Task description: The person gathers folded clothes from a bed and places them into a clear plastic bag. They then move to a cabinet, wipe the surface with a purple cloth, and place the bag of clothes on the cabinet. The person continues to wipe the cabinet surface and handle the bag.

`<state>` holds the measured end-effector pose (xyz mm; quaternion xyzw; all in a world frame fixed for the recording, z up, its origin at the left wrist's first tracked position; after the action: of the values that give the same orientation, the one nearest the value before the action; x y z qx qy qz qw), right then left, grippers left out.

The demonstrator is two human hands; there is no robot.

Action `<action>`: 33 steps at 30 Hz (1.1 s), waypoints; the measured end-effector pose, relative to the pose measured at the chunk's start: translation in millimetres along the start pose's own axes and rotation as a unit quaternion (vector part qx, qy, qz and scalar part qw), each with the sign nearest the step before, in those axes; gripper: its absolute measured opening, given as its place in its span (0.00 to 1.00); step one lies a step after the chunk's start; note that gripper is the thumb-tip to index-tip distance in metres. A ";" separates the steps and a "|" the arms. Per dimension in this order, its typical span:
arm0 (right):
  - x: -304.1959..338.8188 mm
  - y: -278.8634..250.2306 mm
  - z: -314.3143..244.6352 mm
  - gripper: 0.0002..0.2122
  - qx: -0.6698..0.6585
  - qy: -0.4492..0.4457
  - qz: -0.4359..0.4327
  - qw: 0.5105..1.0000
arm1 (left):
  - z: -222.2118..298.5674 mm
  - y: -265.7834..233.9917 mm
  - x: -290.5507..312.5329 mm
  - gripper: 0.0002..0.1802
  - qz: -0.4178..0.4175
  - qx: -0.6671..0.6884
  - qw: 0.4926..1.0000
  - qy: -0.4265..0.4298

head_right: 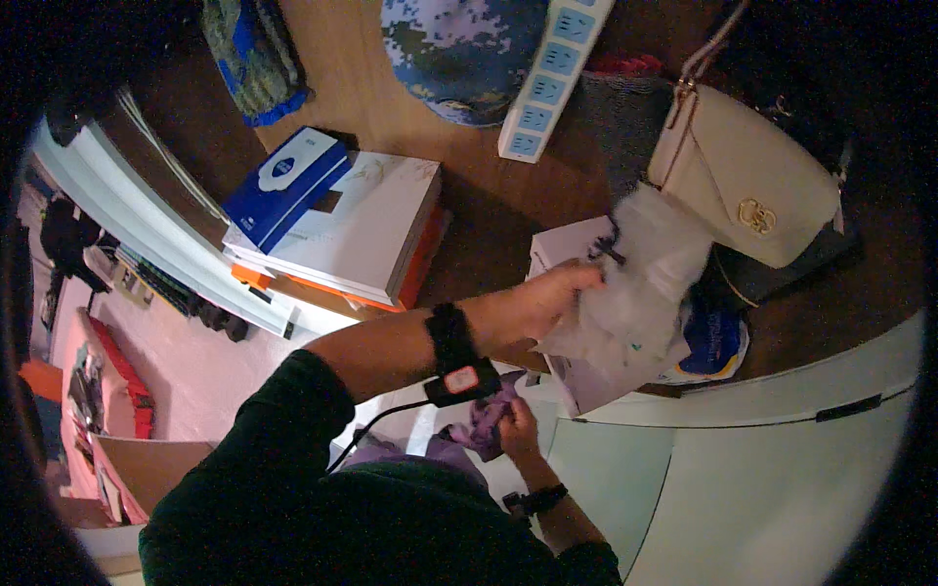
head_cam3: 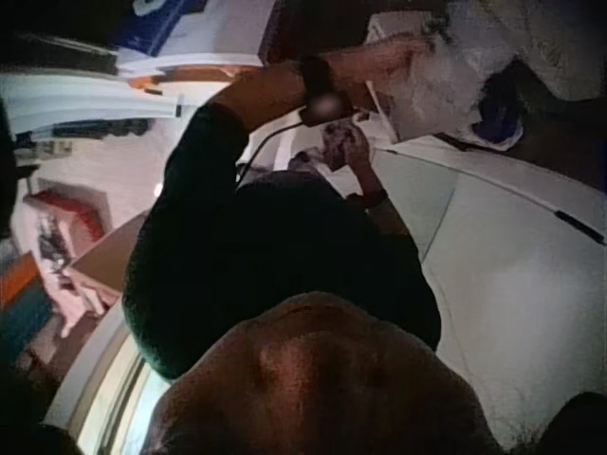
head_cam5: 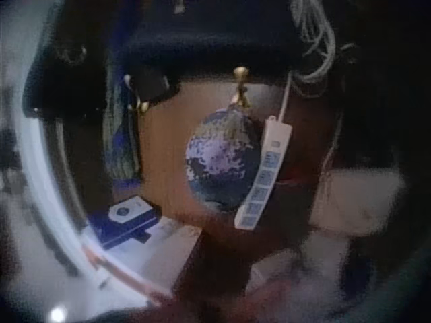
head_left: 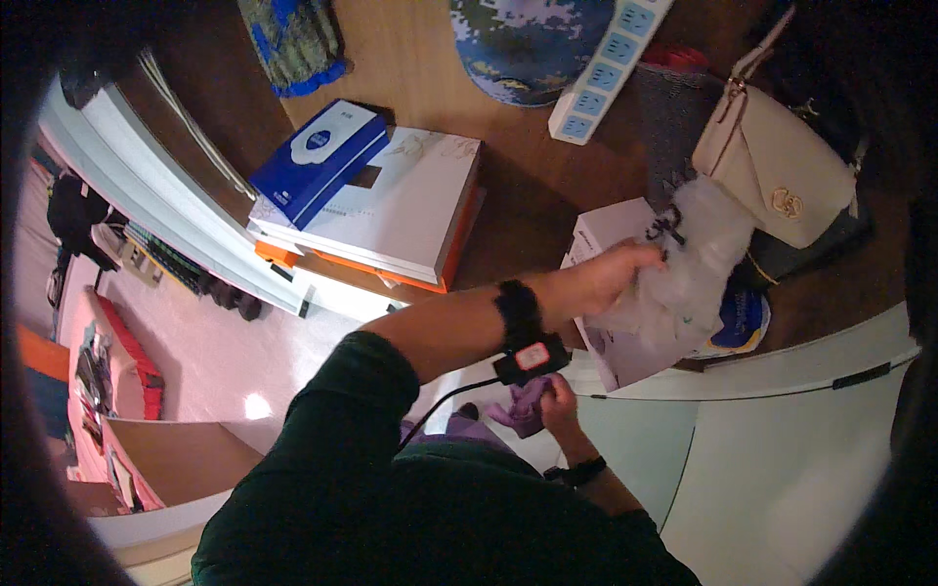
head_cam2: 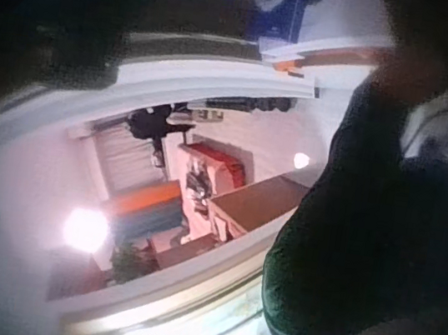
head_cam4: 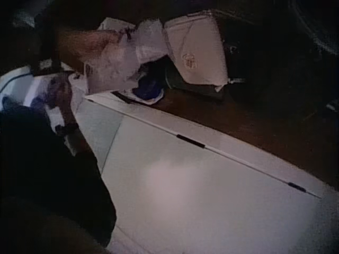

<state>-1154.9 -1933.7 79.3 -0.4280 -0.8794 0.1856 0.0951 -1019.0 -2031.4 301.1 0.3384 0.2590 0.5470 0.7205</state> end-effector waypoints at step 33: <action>-14.8 68.2 -2.9 0.12 0.088 -0.242 -0.102 0.961 | -12.9 -5.1 15.1 0.23 -0.045 0.115 0.988 -0.096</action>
<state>-1095.9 -1906.1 54.0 -0.2680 -0.8953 0.3499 -0.0646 -1021.4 -2015.1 288.9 0.4584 0.2645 0.4454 0.7222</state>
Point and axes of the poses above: each hand's wrist, its own x-axis away from the middle knuckle, its own y-axis out of the palm, z = x × y, the point moved 4 cm from there along -x, towards the middle knuckle
